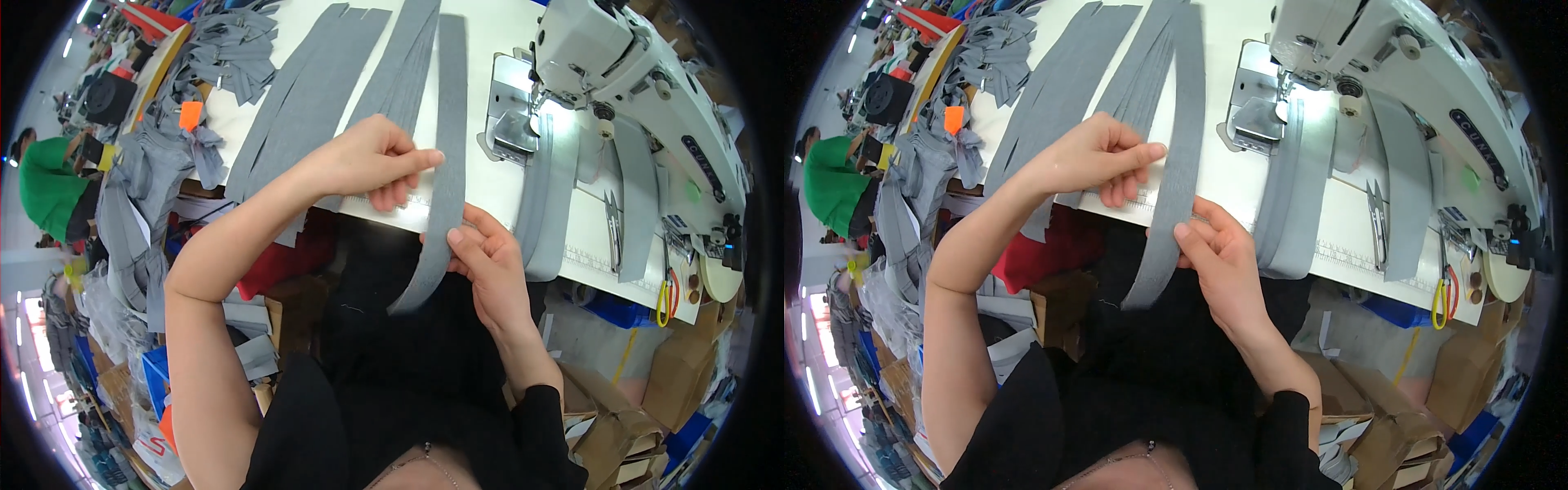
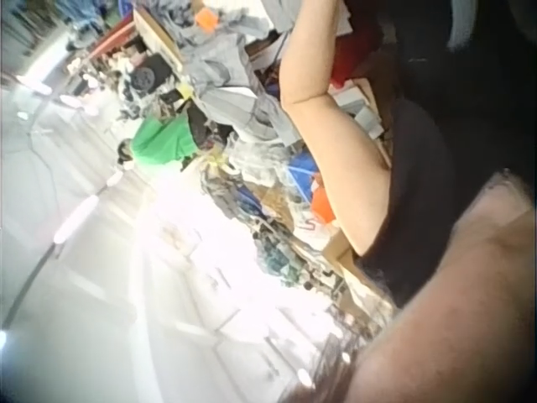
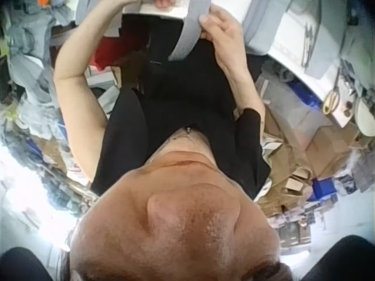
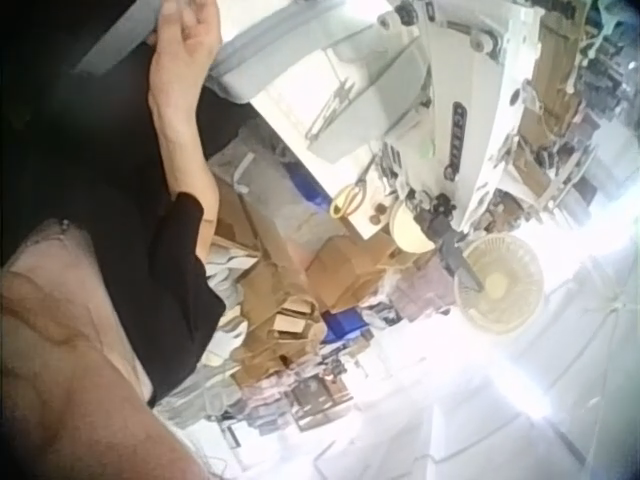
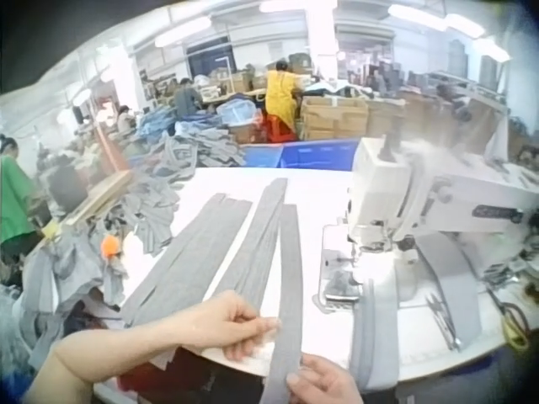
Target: Sewing zippers onto strips of leather using an industrial sewing machine.
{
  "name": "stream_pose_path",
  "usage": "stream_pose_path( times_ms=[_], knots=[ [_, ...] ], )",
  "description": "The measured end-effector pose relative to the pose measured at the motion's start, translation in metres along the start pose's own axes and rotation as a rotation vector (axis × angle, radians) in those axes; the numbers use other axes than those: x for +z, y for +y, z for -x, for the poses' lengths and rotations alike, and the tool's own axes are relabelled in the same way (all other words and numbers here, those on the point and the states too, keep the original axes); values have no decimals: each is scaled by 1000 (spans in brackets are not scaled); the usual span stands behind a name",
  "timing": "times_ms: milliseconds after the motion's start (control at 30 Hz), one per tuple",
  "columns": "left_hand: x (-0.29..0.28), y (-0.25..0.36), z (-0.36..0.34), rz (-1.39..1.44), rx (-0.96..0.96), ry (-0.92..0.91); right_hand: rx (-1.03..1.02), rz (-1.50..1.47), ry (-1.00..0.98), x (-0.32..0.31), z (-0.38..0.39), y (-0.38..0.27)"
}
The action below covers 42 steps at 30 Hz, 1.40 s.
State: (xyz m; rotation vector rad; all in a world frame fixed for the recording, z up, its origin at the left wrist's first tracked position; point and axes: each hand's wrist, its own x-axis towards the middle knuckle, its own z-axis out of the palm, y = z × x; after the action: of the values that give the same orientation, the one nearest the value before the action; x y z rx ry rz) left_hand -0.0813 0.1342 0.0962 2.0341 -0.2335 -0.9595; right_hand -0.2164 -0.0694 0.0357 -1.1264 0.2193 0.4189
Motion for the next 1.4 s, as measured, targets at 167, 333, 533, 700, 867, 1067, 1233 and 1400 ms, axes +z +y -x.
stream_pose_path(
  times_ms=[167,333,533,700,867,1067,1233,1400],
  knots=[
    [23,-11,-13,320,41,-42,-3,65,-113,-2,31,14],
    [39,-5,-42,672,225,213,60,372,-183,-29,56,27],
    [81,4,-29,647,425,281,-417,737,192,-19,61,-10],
    [116,28,-9,791,521,124,-1109,1067,742,-17,27,-52],
    [113,32,-2,926,501,85,-1001,706,582,-13,27,-48],
    [113,33,-4,762,617,208,-1199,967,770,-7,32,-51],
    [117,29,-6,871,525,98,-1091,804,783,-7,27,-38],
    [119,32,-3,835,534,61,-948,512,734,-3,37,-37]
  ],
)
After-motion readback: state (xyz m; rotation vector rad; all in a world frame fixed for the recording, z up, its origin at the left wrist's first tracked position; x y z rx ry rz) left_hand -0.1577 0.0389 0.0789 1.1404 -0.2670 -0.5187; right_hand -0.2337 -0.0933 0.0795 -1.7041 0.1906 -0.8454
